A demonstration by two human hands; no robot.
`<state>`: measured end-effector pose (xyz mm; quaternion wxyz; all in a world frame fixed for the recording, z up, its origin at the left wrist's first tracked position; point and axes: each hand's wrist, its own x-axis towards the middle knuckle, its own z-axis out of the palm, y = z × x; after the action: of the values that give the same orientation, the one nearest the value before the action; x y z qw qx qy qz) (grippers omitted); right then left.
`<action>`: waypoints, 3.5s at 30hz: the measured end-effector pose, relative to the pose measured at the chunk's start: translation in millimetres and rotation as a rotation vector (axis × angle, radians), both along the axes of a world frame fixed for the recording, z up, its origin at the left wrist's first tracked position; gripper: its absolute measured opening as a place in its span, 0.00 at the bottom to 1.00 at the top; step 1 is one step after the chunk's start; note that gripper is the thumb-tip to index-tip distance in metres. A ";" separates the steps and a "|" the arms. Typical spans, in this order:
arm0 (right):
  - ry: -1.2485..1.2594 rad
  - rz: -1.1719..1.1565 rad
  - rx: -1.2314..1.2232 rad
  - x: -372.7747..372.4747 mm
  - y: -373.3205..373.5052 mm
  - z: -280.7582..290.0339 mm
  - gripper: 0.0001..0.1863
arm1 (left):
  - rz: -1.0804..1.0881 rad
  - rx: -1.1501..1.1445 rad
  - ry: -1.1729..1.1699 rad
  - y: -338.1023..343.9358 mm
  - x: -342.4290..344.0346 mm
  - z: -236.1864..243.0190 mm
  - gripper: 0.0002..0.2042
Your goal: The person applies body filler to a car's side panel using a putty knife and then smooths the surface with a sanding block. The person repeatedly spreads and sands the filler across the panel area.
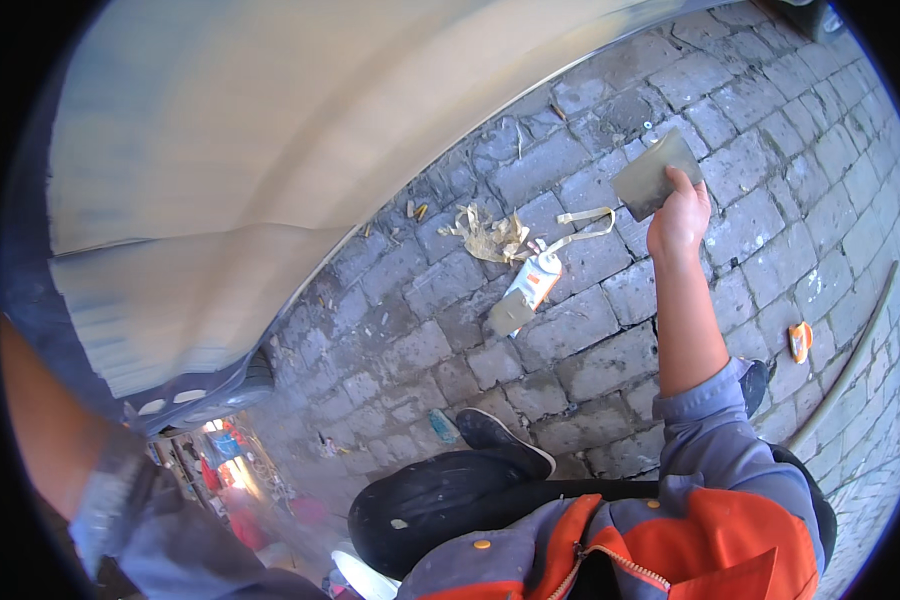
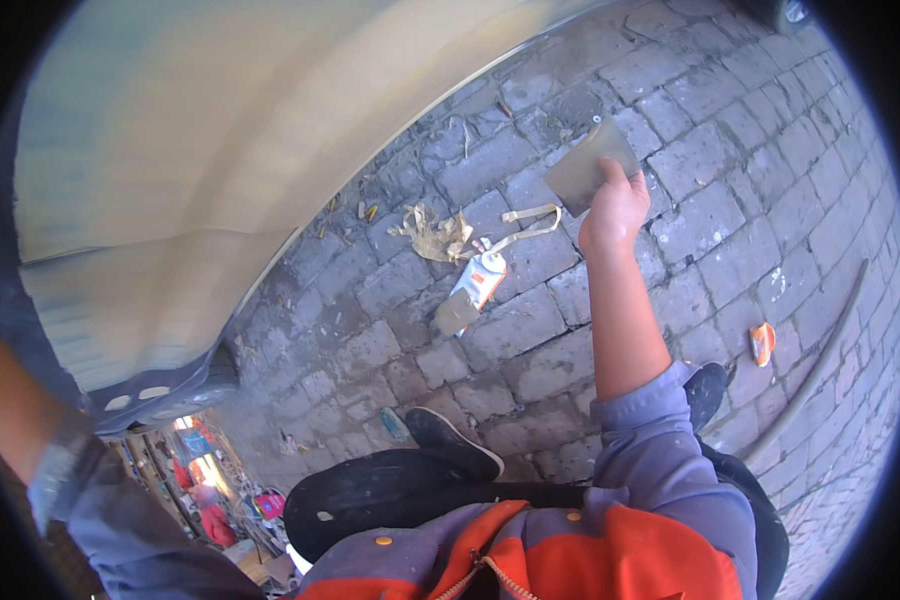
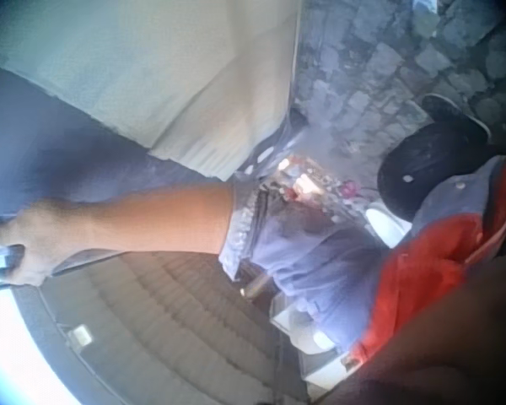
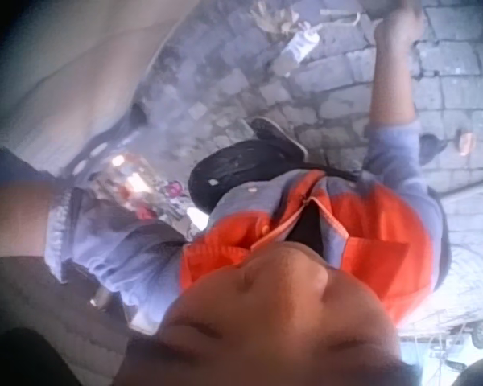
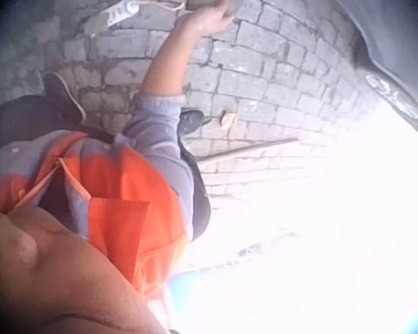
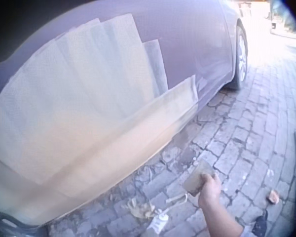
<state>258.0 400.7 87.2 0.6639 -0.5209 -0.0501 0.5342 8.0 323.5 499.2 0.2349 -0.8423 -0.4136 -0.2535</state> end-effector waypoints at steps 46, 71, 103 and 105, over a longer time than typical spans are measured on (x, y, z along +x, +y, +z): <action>-0.114 1.066 0.790 -79.3 -98.5 133.0 0.20 | 0.179 -1.069 -1.306 -107.9 -76.2 -306.4 0.17; -1.518 0.281 1.168 -274.0 -60.6 107.1 0.30 | 0.614 -1.030 -1.655 -253.5 -151.9 -363.2 0.14; -1.528 0.291 1.120 -256.6 -40.7 67.4 0.32 | 0.651 -1.060 -1.706 -252.5 -149.4 -370.2 0.15; -1.547 0.320 1.096 -254.2 -44.1 60.9 0.32 | 0.648 -1.066 -1.701 -249.6 -147.1 -368.2 0.15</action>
<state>3.8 356.6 148.1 0.5177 -0.3335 -0.7874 0.0292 -139.1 73.9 131.0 -0.4765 -0.2307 -0.7053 -0.4715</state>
